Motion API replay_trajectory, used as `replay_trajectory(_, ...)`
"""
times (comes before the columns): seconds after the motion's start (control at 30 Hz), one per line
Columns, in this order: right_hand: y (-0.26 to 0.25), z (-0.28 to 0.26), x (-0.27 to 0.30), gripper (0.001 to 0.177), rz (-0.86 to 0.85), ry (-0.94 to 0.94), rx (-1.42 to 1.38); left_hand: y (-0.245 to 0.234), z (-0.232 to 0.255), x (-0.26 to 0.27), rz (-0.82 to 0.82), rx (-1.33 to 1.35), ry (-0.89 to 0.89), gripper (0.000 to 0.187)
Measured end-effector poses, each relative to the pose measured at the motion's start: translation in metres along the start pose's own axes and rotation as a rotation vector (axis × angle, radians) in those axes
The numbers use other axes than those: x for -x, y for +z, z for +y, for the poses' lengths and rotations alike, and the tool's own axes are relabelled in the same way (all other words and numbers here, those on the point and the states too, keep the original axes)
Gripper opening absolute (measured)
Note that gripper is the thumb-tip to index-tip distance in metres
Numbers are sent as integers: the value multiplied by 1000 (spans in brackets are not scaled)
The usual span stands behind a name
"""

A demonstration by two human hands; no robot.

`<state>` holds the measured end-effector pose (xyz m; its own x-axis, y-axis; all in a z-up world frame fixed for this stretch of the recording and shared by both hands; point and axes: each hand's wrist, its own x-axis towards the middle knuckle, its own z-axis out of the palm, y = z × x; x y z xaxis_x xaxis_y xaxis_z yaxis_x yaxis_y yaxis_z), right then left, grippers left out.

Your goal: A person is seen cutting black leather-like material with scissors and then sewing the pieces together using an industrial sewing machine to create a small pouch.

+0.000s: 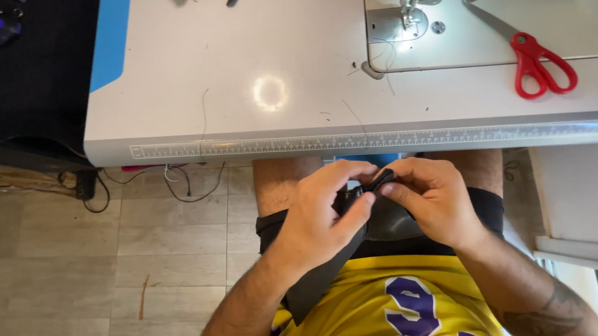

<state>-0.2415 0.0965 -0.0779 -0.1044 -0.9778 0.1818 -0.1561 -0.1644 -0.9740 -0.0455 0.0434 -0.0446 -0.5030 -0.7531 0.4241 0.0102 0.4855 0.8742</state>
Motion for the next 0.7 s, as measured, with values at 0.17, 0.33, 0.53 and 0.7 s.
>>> replay_trajectory(0.17,-5,25,9,8,-39,29,-73,-12,-7,0,5,-25,-85,26)
replay_trajectory(0.33,5,12,4,7,-63,19,-54,-12,-10,2,-12,-48,-88,26)
replay_trajectory(0.53,5,-5,-2,8,-82,-17,67,-12,-11,7,-13,-124,-80,28)
replay_trajectory(0.7,8,0,5,15,-76,-103,320,-11,-9,14,-126,-217,-48,27)
